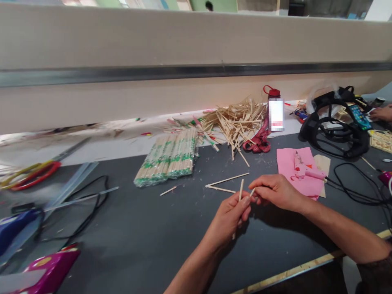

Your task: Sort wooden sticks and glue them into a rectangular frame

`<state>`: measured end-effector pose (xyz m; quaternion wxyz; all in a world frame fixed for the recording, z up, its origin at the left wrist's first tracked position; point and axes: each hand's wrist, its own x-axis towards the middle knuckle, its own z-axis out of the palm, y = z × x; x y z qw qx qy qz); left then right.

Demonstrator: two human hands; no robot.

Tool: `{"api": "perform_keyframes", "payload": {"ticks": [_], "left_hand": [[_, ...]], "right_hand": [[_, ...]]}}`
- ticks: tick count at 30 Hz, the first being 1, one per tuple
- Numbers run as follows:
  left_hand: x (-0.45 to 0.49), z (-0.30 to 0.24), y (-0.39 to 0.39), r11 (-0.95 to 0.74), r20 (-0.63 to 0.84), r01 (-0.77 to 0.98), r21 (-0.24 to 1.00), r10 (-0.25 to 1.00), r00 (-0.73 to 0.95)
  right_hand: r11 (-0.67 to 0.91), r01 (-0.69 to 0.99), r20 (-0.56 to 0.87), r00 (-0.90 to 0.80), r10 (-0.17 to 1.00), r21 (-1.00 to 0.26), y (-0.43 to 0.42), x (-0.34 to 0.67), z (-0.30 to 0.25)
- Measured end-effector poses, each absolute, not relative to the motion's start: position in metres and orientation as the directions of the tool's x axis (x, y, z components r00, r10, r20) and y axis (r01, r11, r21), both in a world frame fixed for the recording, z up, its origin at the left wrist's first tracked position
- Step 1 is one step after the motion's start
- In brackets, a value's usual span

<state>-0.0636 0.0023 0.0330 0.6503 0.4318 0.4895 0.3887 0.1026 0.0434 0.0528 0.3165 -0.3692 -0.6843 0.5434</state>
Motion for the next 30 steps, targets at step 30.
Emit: {"api": "perform_keyframes", "payload": {"ticks": [30], "left_hand": [[-0.032, 0.065, -0.045, 0.572, -0.417, -0.692, 0.44, 0.813, 0.407]], "right_hand": [[0.107, -0.025, 0.107, -0.429, 0.897, -0.994, 0.043, 0.102, 0.062]]}}
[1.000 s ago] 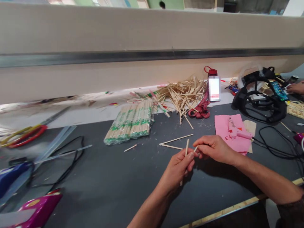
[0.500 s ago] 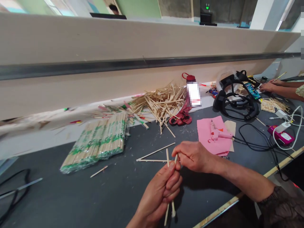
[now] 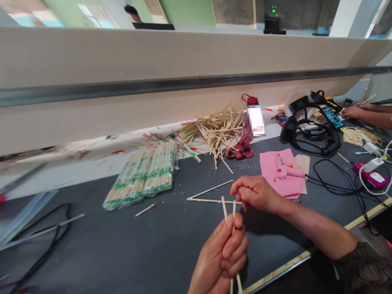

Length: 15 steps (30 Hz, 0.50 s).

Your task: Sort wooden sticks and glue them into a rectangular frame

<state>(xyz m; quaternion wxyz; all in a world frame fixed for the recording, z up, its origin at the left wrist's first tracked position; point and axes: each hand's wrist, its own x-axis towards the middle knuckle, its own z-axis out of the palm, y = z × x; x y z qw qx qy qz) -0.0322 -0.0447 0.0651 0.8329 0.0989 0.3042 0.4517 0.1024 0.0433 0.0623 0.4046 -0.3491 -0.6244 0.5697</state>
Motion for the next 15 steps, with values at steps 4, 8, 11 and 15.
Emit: {"api": "perform_keyframes", "payload": {"ticks": [4, 8, 11, 15], "left_hand": [[-0.048, 0.066, -0.042, 0.473, -0.451, -0.729, 0.494, 0.857, 0.25], [-0.073, 0.06, -0.024, 0.337, -0.484, -0.715, 0.612, 0.875, -0.002], [-0.089, 0.055, -0.016, 0.304, -0.485, -0.694, 0.653, 0.872, -0.074], [-0.099, 0.048, -0.014, 0.309, -0.48, -0.701, 0.643, 0.876, -0.053]], "right_hand": [[-0.016, -0.009, -0.012, -0.345, 0.939, -1.0, 0.069, 0.115, 0.055], [-0.004, 0.245, -0.088, -0.331, 0.94, -0.969, 0.091, 0.118, 0.04], [0.044, 0.469, -0.166, -0.397, 0.903, -0.882, 0.098, 0.111, 0.03], [0.363, 0.683, -0.105, -0.541, 0.835, -0.634, 0.091, 0.091, 0.023]]}}
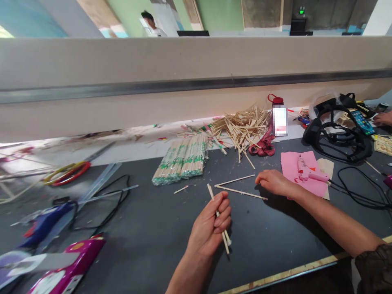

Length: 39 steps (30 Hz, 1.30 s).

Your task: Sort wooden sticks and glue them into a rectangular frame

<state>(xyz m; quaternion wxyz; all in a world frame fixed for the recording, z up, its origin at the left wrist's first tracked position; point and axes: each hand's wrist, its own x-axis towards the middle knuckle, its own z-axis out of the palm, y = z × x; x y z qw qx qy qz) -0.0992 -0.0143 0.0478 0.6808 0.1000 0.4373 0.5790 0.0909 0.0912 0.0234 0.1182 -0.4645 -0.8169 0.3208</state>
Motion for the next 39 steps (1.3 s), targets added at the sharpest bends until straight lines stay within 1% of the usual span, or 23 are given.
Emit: {"api": "perform_keyframes", "payload": {"ticks": [1, 3, 6, 7, 8, 9, 10, 13, 14, 16, 18, 22, 28, 32, 35, 37, 39], "left_hand": [[-0.1, 0.045, -0.013, 0.307, -0.476, -0.705, 0.64, 0.878, -0.049], [-0.101, 0.04, -0.01, 0.299, -0.472, -0.71, 0.637, 0.88, -0.053], [-0.102, 0.03, -0.005, 0.283, -0.468, -0.708, 0.647, 0.881, -0.076], [-0.102, 0.027, -0.004, 0.277, -0.465, -0.705, 0.653, 0.881, -0.084], [-0.103, 0.024, -0.003, 0.27, -0.46, -0.701, 0.66, 0.883, -0.092], [-0.103, 0.021, -0.003, 0.262, -0.454, -0.697, 0.668, 0.885, -0.103], [-0.104, 0.018, -0.002, 0.251, -0.448, -0.691, 0.679, 0.886, -0.119], [-0.102, 0.014, 0.0, 0.218, -0.422, -0.664, 0.715, 0.892, -0.162], [-0.1, 0.013, 0.002, 0.212, -0.412, -0.654, 0.727, 0.896, -0.168], [-0.096, 0.014, 0.006, 0.21, -0.391, -0.631, 0.746, 0.906, -0.161], [-0.091, 0.018, 0.01, 0.214, -0.368, -0.603, 0.769, 0.918, -0.144], [-0.084, 0.027, 0.014, 0.217, -0.332, -0.505, 0.835, 0.931, -0.149], [-0.079, 0.033, 0.018, 0.207, -0.293, -0.369, 0.906, 0.936, -0.197], [-0.074, 0.031, 0.022, 0.194, -0.278, -0.333, 0.923, 0.934, -0.226], [-0.071, 0.028, 0.024, 0.167, -0.241, -0.294, 0.941, 0.941, -0.236], [-0.069, 0.026, 0.025, 0.149, -0.214, -0.267, 0.952, 0.948, -0.235], [-0.068, 0.026, 0.025, 0.139, -0.196, -0.245, 0.96, 0.954, -0.226]], "right_hand": [[0.425, 0.702, -0.086, -0.566, 0.82, -0.571, 0.087, 0.084, 0.022], [0.495, 0.736, -0.078, -0.59, 0.804, -0.462, 0.079, 0.07, 0.017], [0.546, 0.781, -0.08, -0.592, 0.802, -0.303, 0.071, 0.052, 0.011], [0.547, 0.789, -0.079, -0.587, 0.806, -0.28, 0.07, 0.049, 0.009], [0.536, 0.791, -0.083, -0.58, 0.81, -0.294, 0.071, 0.048, 0.009], [0.518, 0.781, -0.088, -0.577, 0.812, -0.349, 0.072, 0.048, 0.009], [0.489, 0.755, -0.09, -0.577, 0.812, -0.436, 0.074, 0.051, 0.009], [0.333, 0.578, -0.107, -0.596, 0.796, -0.745, 0.074, 0.063, 0.012], [0.263, 0.51, -0.126, -0.607, 0.785, -0.819, 0.073, 0.067, 0.012], [0.148, 0.409, -0.161, -0.63, 0.759, -0.901, 0.069, 0.071, 0.012], [0.102, 0.356, -0.166, -0.647, 0.744, -0.929, 0.065, 0.072, 0.013], [0.074, 0.333, -0.164, -0.632, 0.757, -0.94, 0.059, 0.069, 0.018], [-0.086, 0.217, -0.206, -0.626, 0.752, -0.972, 0.056, 0.066, 0.029], [-0.104, 0.233, -0.223, -0.576, 0.786, -0.967, 0.055, 0.064, 0.029], [-0.071, 0.292, -0.227, -0.546, 0.806, -0.954, 0.055, 0.064, 0.029], [0.009, 0.351, -0.189, -0.526, 0.829, -0.936, 0.055, 0.064, 0.031], [0.119, 0.41, -0.112, -0.496, 0.861, -0.904, 0.055, 0.065, 0.032]]}}
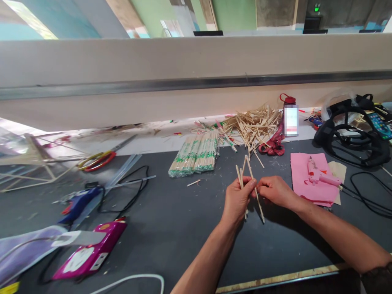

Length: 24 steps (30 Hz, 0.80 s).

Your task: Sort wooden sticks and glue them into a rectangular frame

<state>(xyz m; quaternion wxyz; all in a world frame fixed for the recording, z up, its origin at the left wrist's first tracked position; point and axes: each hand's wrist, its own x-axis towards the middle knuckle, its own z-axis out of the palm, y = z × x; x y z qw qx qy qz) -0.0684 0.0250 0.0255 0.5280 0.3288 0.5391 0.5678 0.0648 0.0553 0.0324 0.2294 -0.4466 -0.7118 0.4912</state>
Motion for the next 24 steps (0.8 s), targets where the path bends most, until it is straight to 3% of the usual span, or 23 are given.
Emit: {"api": "perform_keyframes", "payload": {"ticks": [2, 4, 6, 9, 15, 20, 24], "left_hand": [[-0.069, 0.027, 0.024, 0.143, -0.194, -0.234, 0.962, 0.958, -0.212], [-0.071, 0.03, 0.022, 0.178, -0.227, -0.25, 0.952, 0.956, -0.184], [-0.074, 0.034, 0.02, 0.234, -0.28, -0.295, 0.926, 0.952, -0.123], [-0.078, 0.04, 0.018, 0.287, -0.305, -0.38, 0.88, 0.952, 0.013], [-0.083, 0.049, 0.008, 0.345, -0.306, -0.497, 0.796, 0.938, 0.161], [-0.085, 0.045, 0.0, 0.534, -0.365, -0.516, 0.67, 0.842, 0.398], [-0.084, 0.035, -0.001, 0.575, -0.385, -0.518, 0.633, 0.815, 0.433]], "right_hand": [[0.207, 0.434, -0.013, -0.452, 0.892, -0.877, 0.055, 0.064, 0.033], [0.172, 0.383, -0.011, -0.431, 0.902, -0.907, 0.054, 0.063, 0.031], [-0.014, 0.234, -0.125, -0.463, 0.878, -0.972, 0.052, 0.061, 0.028], [-0.268, 0.004, -0.229, -0.531, 0.816, -0.963, 0.052, 0.06, 0.023], [-0.234, 0.001, -0.224, -0.291, 0.93, -0.972, 0.079, 0.071, 0.02], [-0.149, -0.004, -0.14, -0.322, 0.936, -0.989, 0.099, 0.077, 0.025], [-0.244, -0.065, -0.189, -0.455, 0.87, -0.968, 0.1, 0.075, 0.023]]}}
